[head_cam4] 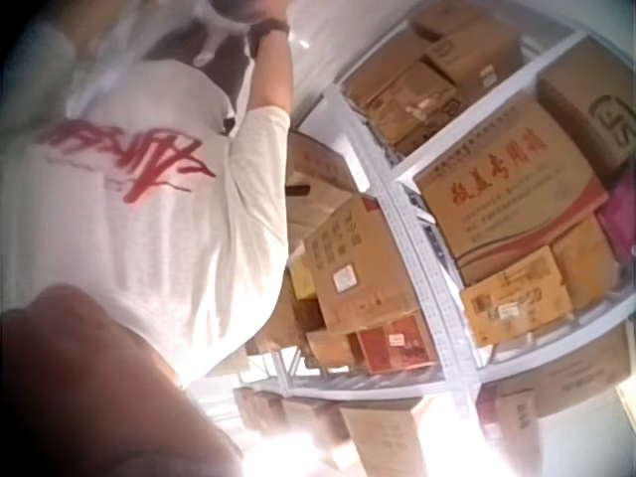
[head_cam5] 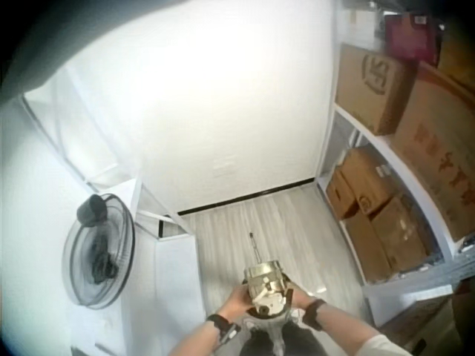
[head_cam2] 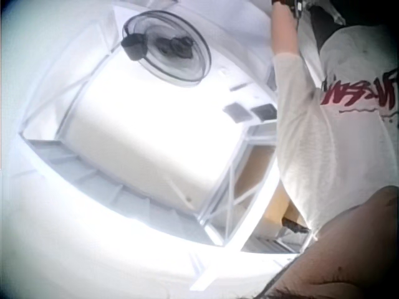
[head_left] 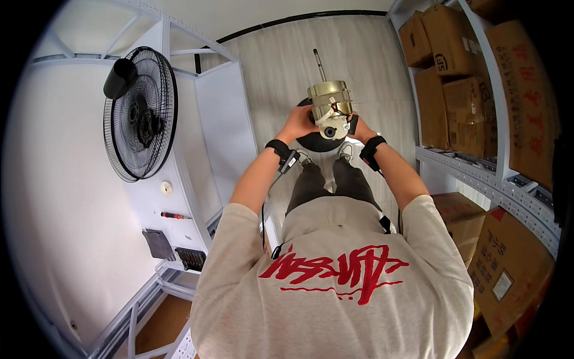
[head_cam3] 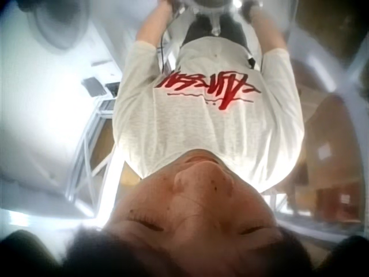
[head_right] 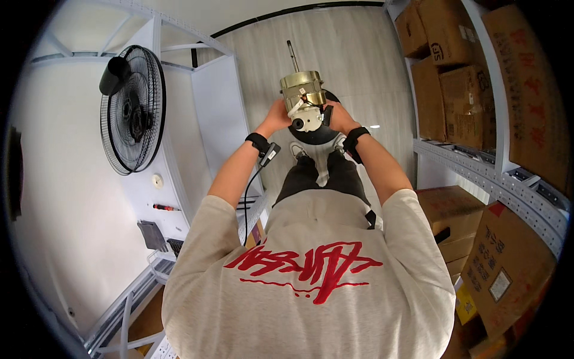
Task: The person assembles a standing fan by attaching the motor housing to the base, securing the fan head, and tightening the neck with a screwdriver. The person handles the motor, fan head, and base, then uses a screwdriver to fasten the components.
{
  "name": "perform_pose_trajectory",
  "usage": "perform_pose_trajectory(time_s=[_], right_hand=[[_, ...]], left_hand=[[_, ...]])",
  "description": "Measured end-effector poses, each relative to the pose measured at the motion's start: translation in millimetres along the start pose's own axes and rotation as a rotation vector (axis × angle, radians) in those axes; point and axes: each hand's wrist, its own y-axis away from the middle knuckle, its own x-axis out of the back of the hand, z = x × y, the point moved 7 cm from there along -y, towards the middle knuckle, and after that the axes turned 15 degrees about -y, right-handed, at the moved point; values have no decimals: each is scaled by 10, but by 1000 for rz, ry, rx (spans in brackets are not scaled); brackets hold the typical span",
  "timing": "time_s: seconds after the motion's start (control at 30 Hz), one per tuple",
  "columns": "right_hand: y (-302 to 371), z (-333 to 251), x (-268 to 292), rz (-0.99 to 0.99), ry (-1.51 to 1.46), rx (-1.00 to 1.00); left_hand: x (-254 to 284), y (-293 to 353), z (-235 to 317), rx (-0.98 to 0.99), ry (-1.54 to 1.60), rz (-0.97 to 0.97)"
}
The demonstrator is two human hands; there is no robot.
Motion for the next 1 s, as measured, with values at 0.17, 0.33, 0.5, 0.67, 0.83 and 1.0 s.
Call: perform_pose_trajectory(time_s=[0.17,0.33,0.5,0.67,0.83,1.0], right_hand=[[-131,36,189,27,-138,-23],[-502,-751,374,-15,-256,-122],[-634,-680,297,-63,-47,-95],[-485,-506,44,21,-69,-93],[-386,-392,-78,107,34,-154],[-441,-447,-233,269,107,-134]], left_hand=[[-6,-105,-17,82,-90,98],[132,-32,144,228,-97,323],[89,-2,132,342,-155,493],[-84,95,105,464,-190,507],[-18,-3,85,365,-258,260],[61,-140,-126,91,-37,11]])
